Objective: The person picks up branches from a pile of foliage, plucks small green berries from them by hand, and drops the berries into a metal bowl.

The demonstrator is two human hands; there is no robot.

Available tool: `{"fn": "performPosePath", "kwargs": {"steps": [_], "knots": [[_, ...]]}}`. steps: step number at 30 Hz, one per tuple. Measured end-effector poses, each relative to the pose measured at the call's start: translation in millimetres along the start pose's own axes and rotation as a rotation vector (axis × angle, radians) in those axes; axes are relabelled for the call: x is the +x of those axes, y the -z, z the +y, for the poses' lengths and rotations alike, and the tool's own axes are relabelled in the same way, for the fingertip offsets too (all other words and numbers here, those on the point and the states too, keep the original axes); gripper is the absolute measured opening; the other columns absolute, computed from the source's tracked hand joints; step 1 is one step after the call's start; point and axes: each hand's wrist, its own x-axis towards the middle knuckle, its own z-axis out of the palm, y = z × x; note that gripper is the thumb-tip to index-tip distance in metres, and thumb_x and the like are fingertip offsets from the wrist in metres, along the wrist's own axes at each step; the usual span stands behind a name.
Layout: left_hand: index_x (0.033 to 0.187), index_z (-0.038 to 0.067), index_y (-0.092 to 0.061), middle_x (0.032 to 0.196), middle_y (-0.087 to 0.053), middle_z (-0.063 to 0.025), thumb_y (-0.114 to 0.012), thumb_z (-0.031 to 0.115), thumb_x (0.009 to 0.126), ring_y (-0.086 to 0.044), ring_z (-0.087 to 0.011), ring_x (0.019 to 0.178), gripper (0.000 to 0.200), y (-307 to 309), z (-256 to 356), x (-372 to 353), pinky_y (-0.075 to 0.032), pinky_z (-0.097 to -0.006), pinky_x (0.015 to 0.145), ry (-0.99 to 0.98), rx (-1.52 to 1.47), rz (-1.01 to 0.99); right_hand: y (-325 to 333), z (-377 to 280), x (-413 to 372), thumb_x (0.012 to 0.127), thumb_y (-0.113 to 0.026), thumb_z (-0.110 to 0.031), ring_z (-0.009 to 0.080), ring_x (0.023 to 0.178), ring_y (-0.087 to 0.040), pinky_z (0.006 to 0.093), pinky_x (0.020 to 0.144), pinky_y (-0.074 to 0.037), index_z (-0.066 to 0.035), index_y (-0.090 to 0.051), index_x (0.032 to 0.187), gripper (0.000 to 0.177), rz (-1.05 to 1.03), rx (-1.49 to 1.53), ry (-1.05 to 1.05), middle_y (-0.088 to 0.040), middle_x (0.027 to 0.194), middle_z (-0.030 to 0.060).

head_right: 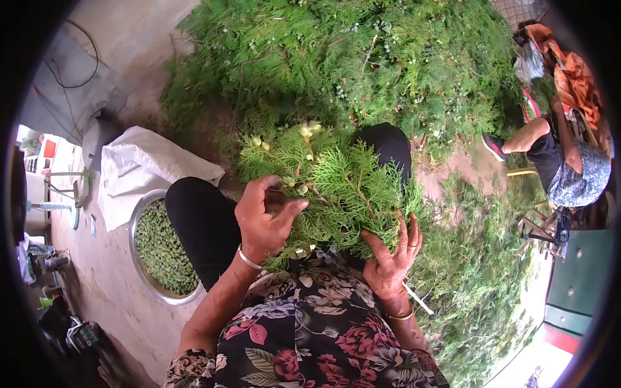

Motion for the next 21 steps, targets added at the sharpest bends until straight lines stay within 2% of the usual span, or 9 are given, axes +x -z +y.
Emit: {"fn": "performPosePath", "kwargs": {"steps": [1, 3, 7, 10, 12, 16, 18, 21], "knots": [[0.103, -0.004, -0.055, 0.090, -0.061, -0.0145, -0.082, 0.014, 0.069, -0.066, -0.0204, 0.074, 0.047, 0, 1, 5, -0.053, -0.0297, 0.064, -0.003, 0.000, -0.003, 0, 1, 0, 0.056, -0.051, 0.002, 0.0426, 0.132, -0.030, 0.0572, 0.106, -0.024, -0.020, -0.071, 0.096, 0.050, 0.004, -0.007, 0.006, -0.041, 0.137, 0.0198], [0.102, -0.003, -0.055, 0.090, -0.059, -0.0164, -0.084, 0.025, 0.066, -0.063, -0.0276, 0.075, 0.054, -1, 1, 14, -0.051, -0.0360, 0.066, -0.247, 0.335, 0.004, 0, 1, -1, 0.055, -0.051, 0.001, 0.0424, 0.132, -0.030, 0.0569, 0.106, -0.024, -0.021, -0.072, 0.096, 0.051, 0.009, -0.016, 0.011, -0.041, 0.137, 0.0196], [0.102, -0.001, -0.056, 0.092, -0.058, -0.0176, -0.085, 0.031, 0.064, -0.059, -0.0321, 0.076, 0.058, -11, -3, 17, -0.048, -0.0401, 0.067, -0.173, 0.354, -0.014, 1, 1, -1, 0.054, -0.051, 0.001, 0.0420, 0.132, -0.030, 0.0568, 0.106, -0.024, -0.022, -0.072, 0.096, 0.052, -0.007, -0.013, -0.011, -0.041, 0.138, 0.0186], [0.100, 0.002, -0.058, 0.088, -0.058, -0.0154, -0.084, 0.025, 0.065, -0.059, -0.0305, 0.074, 0.049, -14, -11, 16, -0.048, -0.0395, 0.065, -0.111, 0.320, -0.043, 1, 2, -1, 0.054, -0.051, 0.000, 0.0421, 0.132, -0.031, 0.0567, 0.106, -0.024, -0.022, -0.072, 0.096, 0.052, -0.007, -0.014, -0.010, -0.042, 0.137, 0.0184], [0.095, 0.004, -0.060, 0.085, -0.058, -0.0140, -0.082, 0.018, 0.067, -0.059, -0.0294, 0.071, 0.038, -13, -13, 16, -0.047, -0.0374, 0.062, -0.192, 0.250, -0.040, 1, 2, 0, 0.054, -0.052, -0.001, 0.0421, 0.132, -0.031, 0.0567, 0.106, -0.024, -0.023, -0.072, 0.096, 0.051, -0.004, -0.015, -0.006, -0.042, 0.137, 0.0184], [0.092, 0.003, -0.061, 0.082, -0.059, -0.0127, -0.079, 0.012, 0.069, -0.058, -0.0277, 0.067, 0.030, -11, -13, 22, -0.047, -0.0351, 0.058, -0.278, 0.201, -0.025, 1, 2, 0, 0.056, -0.053, -0.002, 0.0422, 0.132, -0.032, 0.0565, 0.105, -0.024, -0.024, -0.072, 0.095, 0.049, 0.014, 0.003, -0.014, -0.043, 0.137, 0.0187], [0.092, 0.003, -0.060, 0.081, -0.059, -0.0121, -0.076, 0.009, 0.071, -0.058, -0.0260, 0.065, 0.027, -11, -11, 26, -0.046, -0.0332, 0.056, -0.220, 0.161, -0.121, 1, 1, 0, 0.056, -0.053, -0.002, 0.0423, 0.131, -0.032, 0.0565, 0.105, -0.024, -0.024, -0.072, 0.095, 0.049, 0.013, 0.002, -0.014, -0.043, 0.137, 0.0187], [0.091, 0.003, -0.060, 0.081, -0.059, -0.0120, -0.075, 0.006, 0.072, -0.059, -0.0237, 0.065, 0.024, -14, -19, 26, -0.046, -0.0314, 0.057, -0.234, 0.160, -0.185, 2, 0, 1, 0.057, -0.053, -0.002, 0.0423, 0.131, -0.032, 0.0565, 0.105, -0.024, -0.024, -0.072, 0.095, 0.048, 0.003, -0.004, -0.023, -0.043, 0.137, 0.0184]]}}
